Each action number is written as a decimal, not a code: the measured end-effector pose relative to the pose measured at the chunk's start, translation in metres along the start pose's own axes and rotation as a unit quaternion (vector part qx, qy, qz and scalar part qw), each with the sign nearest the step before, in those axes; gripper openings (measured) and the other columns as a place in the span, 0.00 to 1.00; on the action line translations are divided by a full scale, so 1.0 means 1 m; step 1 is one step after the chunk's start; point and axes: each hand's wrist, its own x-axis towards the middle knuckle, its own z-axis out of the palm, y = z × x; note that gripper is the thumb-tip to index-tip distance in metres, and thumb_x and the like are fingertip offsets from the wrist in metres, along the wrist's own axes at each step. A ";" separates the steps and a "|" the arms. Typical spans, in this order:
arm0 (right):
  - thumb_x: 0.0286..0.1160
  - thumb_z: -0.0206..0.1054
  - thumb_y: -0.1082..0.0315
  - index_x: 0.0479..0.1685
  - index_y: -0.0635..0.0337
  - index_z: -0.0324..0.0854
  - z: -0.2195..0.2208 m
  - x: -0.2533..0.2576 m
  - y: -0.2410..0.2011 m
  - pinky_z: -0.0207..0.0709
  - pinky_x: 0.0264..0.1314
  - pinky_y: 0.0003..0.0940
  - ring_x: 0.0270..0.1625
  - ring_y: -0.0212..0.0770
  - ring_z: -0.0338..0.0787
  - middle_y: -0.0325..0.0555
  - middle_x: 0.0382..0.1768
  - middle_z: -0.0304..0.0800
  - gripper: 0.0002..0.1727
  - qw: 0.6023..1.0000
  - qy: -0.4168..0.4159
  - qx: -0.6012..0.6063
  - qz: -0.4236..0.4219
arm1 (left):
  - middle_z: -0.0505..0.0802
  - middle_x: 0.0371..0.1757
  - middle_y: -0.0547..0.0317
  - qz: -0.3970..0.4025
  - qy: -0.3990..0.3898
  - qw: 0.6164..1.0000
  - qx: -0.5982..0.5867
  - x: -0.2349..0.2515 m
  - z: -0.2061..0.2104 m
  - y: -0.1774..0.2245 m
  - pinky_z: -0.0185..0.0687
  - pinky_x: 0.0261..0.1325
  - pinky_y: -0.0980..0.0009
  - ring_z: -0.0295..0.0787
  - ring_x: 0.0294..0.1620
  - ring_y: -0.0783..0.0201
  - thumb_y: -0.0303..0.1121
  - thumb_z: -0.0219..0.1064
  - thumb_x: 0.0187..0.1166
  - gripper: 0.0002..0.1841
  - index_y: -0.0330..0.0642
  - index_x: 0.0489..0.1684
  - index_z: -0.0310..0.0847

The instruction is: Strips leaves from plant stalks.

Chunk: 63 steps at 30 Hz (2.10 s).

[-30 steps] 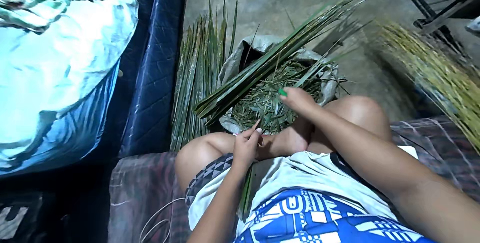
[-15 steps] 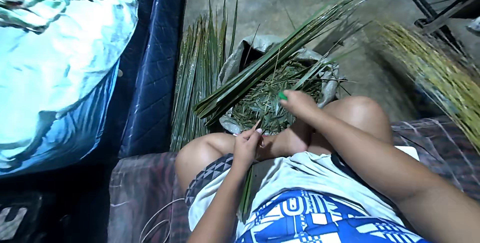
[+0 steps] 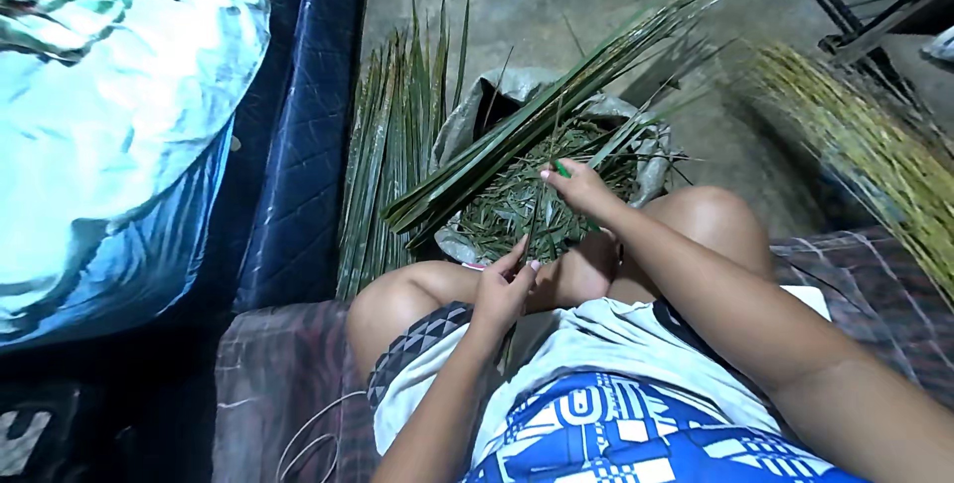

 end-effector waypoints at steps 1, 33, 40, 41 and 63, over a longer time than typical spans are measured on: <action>0.94 0.57 0.52 0.66 0.53 0.82 -0.001 0.003 0.001 0.68 0.32 0.43 0.28 0.42 0.73 0.50 0.35 0.80 0.18 1.000 0.021 -0.009 0.000 | 0.87 0.26 0.65 0.005 0.012 1.000 0.005 0.001 0.000 -0.002 0.68 0.18 0.81 0.72 0.15 0.79 0.29 0.62 0.87 0.24 0.33 0.80 0.73; 0.90 0.58 0.61 0.64 0.65 0.82 0.038 -0.031 -0.026 0.77 0.63 0.69 0.63 0.68 0.89 0.67 0.57 0.90 0.18 0.915 -0.118 -0.386 -0.008 | 0.87 0.28 0.62 0.010 0.102 0.984 0.144 0.013 -0.014 -0.013 0.76 0.35 0.72 0.77 0.25 0.74 0.36 0.52 0.93 0.19 0.34 0.57 0.89; 0.89 0.60 0.61 0.56 0.64 0.83 0.019 -0.028 -0.026 0.79 0.55 0.64 0.52 0.62 0.90 0.63 0.47 0.89 0.15 0.947 -0.103 -0.305 0.012 | 0.93 0.39 0.58 0.019 0.103 0.985 0.136 0.015 -0.011 -0.012 0.78 0.39 0.75 0.80 0.28 0.77 0.35 0.55 0.91 0.19 0.35 0.70 0.84; 0.90 0.58 0.61 0.57 0.65 0.83 0.024 -0.039 -0.027 0.78 0.56 0.61 0.51 0.59 0.88 0.61 0.46 0.88 0.16 0.946 -0.160 -0.284 0.003 | 0.93 0.38 0.58 0.019 0.105 0.985 0.132 0.015 -0.012 -0.012 0.78 0.39 0.75 0.80 0.28 0.77 0.35 0.56 0.91 0.18 0.34 0.66 0.86; 0.91 0.55 0.60 0.57 0.65 0.82 0.043 -0.054 -0.026 0.77 0.59 0.60 0.56 0.58 0.88 0.61 0.50 0.88 0.17 0.916 -0.229 -0.329 -0.001 | 0.89 0.31 0.58 0.018 0.094 0.978 0.183 0.012 -0.011 -0.015 0.79 0.42 0.68 0.82 0.30 0.70 0.36 0.54 0.91 0.18 0.34 0.47 0.89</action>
